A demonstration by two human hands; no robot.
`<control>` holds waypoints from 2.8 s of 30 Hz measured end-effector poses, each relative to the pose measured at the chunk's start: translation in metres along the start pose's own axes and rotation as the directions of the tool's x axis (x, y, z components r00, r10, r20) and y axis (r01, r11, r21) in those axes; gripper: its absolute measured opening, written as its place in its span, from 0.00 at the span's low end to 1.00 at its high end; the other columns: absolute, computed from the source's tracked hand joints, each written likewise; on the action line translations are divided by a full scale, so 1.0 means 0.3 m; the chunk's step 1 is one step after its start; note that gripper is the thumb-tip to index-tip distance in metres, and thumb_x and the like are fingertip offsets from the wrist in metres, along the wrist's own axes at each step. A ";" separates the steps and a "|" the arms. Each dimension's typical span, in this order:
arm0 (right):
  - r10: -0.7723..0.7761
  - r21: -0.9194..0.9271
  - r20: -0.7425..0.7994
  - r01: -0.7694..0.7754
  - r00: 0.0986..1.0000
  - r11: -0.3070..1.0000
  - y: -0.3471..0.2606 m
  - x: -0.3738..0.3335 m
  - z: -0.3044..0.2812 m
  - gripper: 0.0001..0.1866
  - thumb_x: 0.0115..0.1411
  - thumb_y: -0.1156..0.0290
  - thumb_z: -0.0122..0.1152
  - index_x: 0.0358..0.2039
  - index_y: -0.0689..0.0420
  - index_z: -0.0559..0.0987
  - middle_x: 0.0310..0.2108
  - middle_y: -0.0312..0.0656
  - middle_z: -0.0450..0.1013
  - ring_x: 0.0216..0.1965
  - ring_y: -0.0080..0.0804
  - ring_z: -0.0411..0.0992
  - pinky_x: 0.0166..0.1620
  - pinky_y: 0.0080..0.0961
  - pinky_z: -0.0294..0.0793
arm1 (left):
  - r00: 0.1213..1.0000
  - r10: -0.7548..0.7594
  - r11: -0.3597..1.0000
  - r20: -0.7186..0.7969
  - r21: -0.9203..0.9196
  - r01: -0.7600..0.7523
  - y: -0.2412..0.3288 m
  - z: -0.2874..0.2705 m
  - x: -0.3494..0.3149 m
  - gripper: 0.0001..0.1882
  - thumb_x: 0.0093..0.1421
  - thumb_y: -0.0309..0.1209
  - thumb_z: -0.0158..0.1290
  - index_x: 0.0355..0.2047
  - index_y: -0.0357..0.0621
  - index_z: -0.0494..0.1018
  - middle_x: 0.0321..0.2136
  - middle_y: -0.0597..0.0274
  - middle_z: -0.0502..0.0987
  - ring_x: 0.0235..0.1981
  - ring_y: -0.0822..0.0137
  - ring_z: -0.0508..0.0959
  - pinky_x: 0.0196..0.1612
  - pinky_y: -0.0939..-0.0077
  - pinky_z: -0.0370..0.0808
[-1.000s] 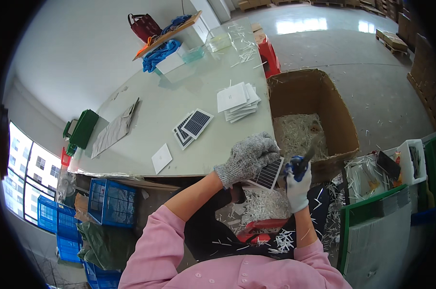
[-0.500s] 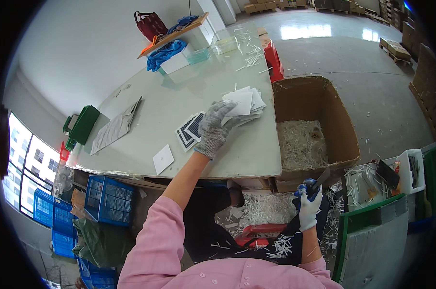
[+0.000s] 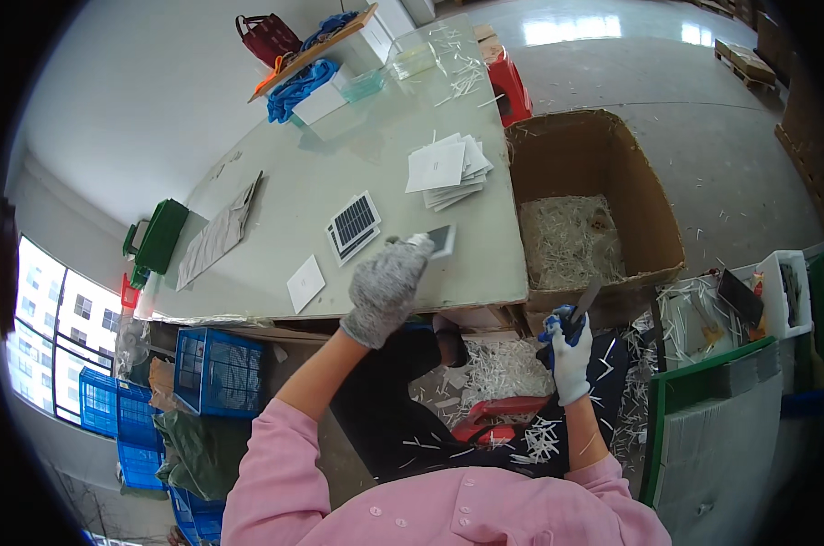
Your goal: The person trims the edges of small solar panels using a utility knife and places them into a tray. The person then unwraps more solar panels from a cloth, trims their edges, transfers them into the tray, and wipes scraps off the table by hand.
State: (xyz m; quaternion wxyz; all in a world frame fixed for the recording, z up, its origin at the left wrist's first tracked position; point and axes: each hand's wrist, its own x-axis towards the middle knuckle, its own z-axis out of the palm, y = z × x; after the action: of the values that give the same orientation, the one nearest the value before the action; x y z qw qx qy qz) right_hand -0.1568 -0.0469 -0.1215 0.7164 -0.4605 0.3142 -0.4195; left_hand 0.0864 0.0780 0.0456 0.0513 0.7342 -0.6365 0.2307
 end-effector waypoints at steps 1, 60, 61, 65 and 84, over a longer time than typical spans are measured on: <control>0.005 0.063 0.011 -0.006 1.000 0.998 0.013 0.013 0.005 0.10 0.62 0.80 0.54 0.44 0.59 0.70 0.32 0.34 0.71 0.31 0.17 0.69 0.36 0.16 0.73 | 0.986 0.119 0.985 -0.117 -0.115 -0.132 0.081 0.005 0.000 0.23 0.54 0.28 0.52 0.53 0.47 0.69 0.52 0.58 0.74 0.52 0.60 0.75 0.50 0.65 0.72; -0.256 -0.067 0.001 0.255 0.967 0.965 0.128 0.134 0.252 0.20 0.60 0.76 0.56 0.52 0.59 0.66 0.39 0.39 0.74 0.37 0.27 0.74 0.41 0.24 0.74 | 0.960 -0.214 0.945 -0.178 -0.288 0.157 0.369 0.147 0.201 0.18 0.54 0.28 0.52 0.47 0.43 0.72 0.40 0.53 0.74 0.44 0.51 0.73 0.47 0.56 0.70; -0.130 0.192 0.005 0.127 0.991 0.973 0.144 0.186 0.278 0.19 0.64 0.70 0.53 0.54 0.58 0.65 0.42 0.40 0.73 0.41 0.28 0.73 0.44 0.26 0.75 | 0.960 -0.211 0.951 -0.186 -0.265 0.158 0.364 0.167 0.192 0.18 0.54 0.29 0.52 0.47 0.42 0.72 0.40 0.53 0.74 0.43 0.50 0.73 0.48 0.56 0.69; -0.078 0.347 0.343 -0.049 0.936 0.937 0.169 0.319 0.276 0.27 0.70 0.51 0.34 0.61 0.54 0.62 0.56 0.39 0.66 0.54 0.33 0.67 0.57 0.32 0.69 | 0.992 -0.084 0.902 -0.097 -0.430 0.034 0.346 0.143 0.209 0.19 0.54 0.32 0.53 0.46 0.40 0.72 0.39 0.51 0.74 0.42 0.49 0.73 0.49 0.55 0.69; -0.039 -0.170 0.438 0.126 0.898 0.977 -0.025 -0.057 0.093 0.05 0.50 0.79 0.63 0.29 0.63 0.76 0.23 0.34 0.72 0.26 0.19 0.72 0.31 0.17 0.72 | 0.973 -0.193 0.901 -0.128 -0.415 0.124 0.364 0.115 0.200 0.20 0.53 0.27 0.52 0.48 0.44 0.70 0.42 0.50 0.74 0.46 0.50 0.73 0.50 0.57 0.69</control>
State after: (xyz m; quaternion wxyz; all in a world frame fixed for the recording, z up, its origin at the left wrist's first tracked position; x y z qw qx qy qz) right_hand -0.1435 -0.0225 -0.1029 0.7014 -0.6225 0.1669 -0.3044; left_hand -0.0039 -0.0095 0.0154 0.2732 0.7354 -0.6018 0.1494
